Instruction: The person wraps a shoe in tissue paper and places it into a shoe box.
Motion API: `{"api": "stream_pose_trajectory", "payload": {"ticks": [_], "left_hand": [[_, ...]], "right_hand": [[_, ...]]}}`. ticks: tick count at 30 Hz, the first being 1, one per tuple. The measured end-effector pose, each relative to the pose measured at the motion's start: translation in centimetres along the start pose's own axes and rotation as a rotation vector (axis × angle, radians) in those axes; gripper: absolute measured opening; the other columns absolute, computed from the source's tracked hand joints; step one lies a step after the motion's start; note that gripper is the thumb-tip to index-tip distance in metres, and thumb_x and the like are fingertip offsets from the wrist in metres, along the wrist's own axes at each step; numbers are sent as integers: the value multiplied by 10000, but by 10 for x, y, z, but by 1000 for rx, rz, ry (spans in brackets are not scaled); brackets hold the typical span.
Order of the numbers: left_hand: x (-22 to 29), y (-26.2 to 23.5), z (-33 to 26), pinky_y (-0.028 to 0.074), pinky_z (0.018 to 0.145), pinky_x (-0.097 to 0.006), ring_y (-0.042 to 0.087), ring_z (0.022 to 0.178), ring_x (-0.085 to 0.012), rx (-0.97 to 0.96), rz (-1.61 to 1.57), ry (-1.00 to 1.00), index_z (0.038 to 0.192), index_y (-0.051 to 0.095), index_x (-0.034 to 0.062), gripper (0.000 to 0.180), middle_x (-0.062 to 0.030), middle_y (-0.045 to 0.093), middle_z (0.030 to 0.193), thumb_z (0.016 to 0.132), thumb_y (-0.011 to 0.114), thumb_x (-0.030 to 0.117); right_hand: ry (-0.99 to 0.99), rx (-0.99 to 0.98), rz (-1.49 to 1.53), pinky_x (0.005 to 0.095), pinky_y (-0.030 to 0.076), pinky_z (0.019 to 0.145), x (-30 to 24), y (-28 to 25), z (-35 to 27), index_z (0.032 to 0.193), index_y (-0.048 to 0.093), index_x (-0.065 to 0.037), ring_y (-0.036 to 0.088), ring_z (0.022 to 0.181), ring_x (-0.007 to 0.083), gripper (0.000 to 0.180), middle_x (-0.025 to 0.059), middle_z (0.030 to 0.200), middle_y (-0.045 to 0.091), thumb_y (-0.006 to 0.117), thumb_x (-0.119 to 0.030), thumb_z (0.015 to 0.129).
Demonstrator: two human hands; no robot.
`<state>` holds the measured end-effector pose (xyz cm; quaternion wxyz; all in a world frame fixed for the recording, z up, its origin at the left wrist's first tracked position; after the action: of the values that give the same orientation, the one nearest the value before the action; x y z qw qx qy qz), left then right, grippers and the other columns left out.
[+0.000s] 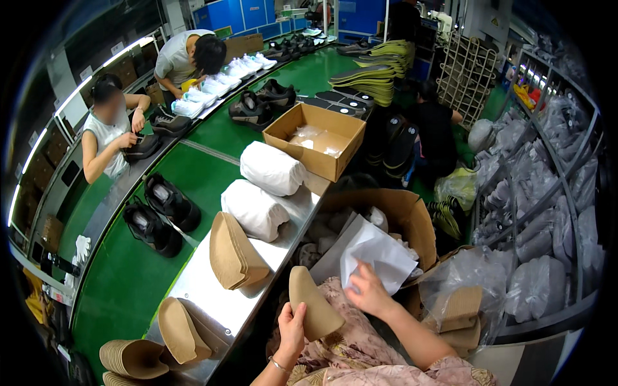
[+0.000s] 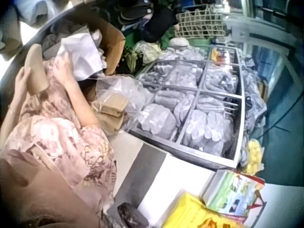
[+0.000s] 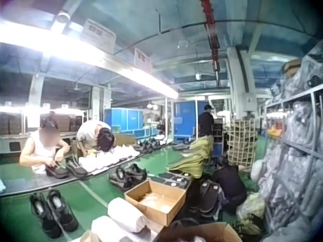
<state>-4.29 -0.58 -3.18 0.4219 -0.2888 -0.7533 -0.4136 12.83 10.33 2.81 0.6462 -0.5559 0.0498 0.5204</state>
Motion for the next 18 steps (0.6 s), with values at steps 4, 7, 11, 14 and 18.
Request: {"api": "stream_pose_trajectory", "payload": {"ticks": [4,7,11,14,18], "left_hand": [[2,6,-1,431,668,-202,509,751,-50,-58,-3,25,906,535,30,96,2,581,859,887,561,120],[3,5,-2,430,669,-200,512,753,-49,-73,-49,65,912,542,35,84,7,583,861,886,562,112],[6,8,-5,434,687,-200,527,786,-51,-107,-119,86,970,553,35,114,5,597,906,884,568,108],[9,10,-11,436,753,-214,534,867,-61,-160,-124,112,1104,537,23,237,-6,594,987,882,567,103],[17,8,-15,431,771,-208,531,866,-63,-220,-206,123,1120,530,20,248,5,584,995,881,556,78]], "right_hand": [[-104,-89,-50,420,383,936,-44,-2,-7,731,531,21,406,1126,393,128,217,1263,413,583,-69,657],[-23,-154,19,401,387,917,-61,6,-14,747,534,31,418,1103,368,129,201,1260,422,588,-57,669],[192,-227,313,329,430,766,-76,8,-13,767,524,46,493,925,251,166,156,1241,447,615,-80,706],[201,-239,444,288,438,657,-78,16,-10,791,518,44,522,794,179,205,129,1219,470,632,-110,720],[158,-378,490,278,451,724,-89,19,-3,837,534,4,513,952,185,232,145,1312,365,649,-188,775]]}}
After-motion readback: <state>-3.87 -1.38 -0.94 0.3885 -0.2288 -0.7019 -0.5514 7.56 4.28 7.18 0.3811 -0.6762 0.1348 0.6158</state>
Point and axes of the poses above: each hand's wrist, its own z-axis towards the middle knuckle, its own y-axis out of the palm, x = y × z, the point moved 3 cm from there along z, towards the middle knuckle
